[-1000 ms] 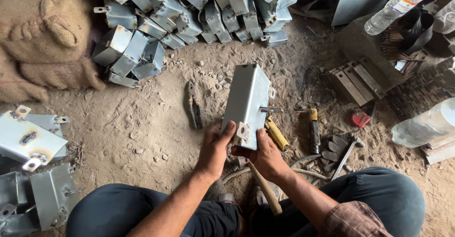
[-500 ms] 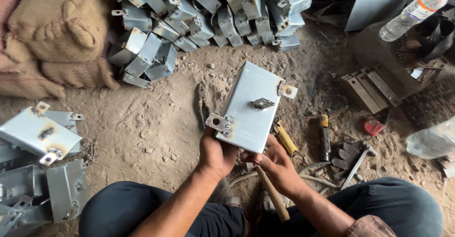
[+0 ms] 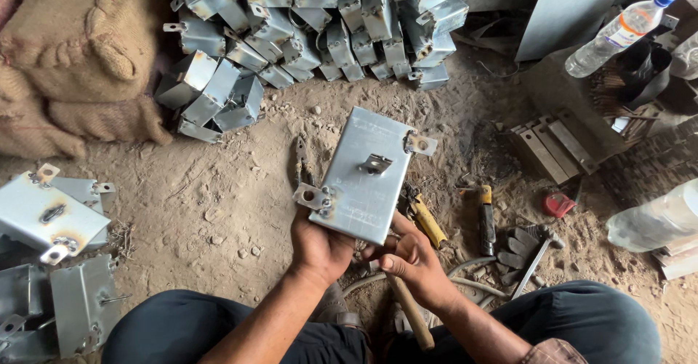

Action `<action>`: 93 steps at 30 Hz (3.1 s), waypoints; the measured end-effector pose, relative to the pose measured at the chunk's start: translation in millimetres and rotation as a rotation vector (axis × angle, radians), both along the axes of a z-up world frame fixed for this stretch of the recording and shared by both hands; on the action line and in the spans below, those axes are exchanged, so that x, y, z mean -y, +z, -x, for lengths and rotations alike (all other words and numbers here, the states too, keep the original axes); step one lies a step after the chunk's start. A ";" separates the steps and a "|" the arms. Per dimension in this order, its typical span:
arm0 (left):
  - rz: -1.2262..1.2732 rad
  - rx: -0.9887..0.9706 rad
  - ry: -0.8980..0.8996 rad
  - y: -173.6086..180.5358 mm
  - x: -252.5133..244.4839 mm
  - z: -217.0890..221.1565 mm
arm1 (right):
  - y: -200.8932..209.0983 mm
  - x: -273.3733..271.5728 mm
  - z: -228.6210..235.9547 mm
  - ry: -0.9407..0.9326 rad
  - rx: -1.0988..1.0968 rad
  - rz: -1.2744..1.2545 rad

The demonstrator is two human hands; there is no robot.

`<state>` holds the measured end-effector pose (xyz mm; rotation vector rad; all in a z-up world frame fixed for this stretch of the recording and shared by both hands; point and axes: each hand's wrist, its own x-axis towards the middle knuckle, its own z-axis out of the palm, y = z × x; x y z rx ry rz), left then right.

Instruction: The person sits on the ground and assembles metal brackets by hammering them onto a gear and welding them in place. The person uses a hammer and a welding tool to secure the parts, then places the finished assembly with others.

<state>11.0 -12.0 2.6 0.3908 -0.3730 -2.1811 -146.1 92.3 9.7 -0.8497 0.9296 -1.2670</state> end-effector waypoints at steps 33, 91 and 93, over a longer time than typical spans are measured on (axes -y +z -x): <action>-0.154 0.138 0.071 7.4 0.8 8.2 | -1.5 0.1 2.8 -0.049 0.200 0.028; -0.045 0.547 0.129 -149.5 28.1 3.3 | -75.3 68.4 122.5 0.257 -1.304 -0.586; 0.054 0.630 0.121 -173.2 32.0 3.0 | -92.5 83.6 165.0 -0.207 -1.078 -0.697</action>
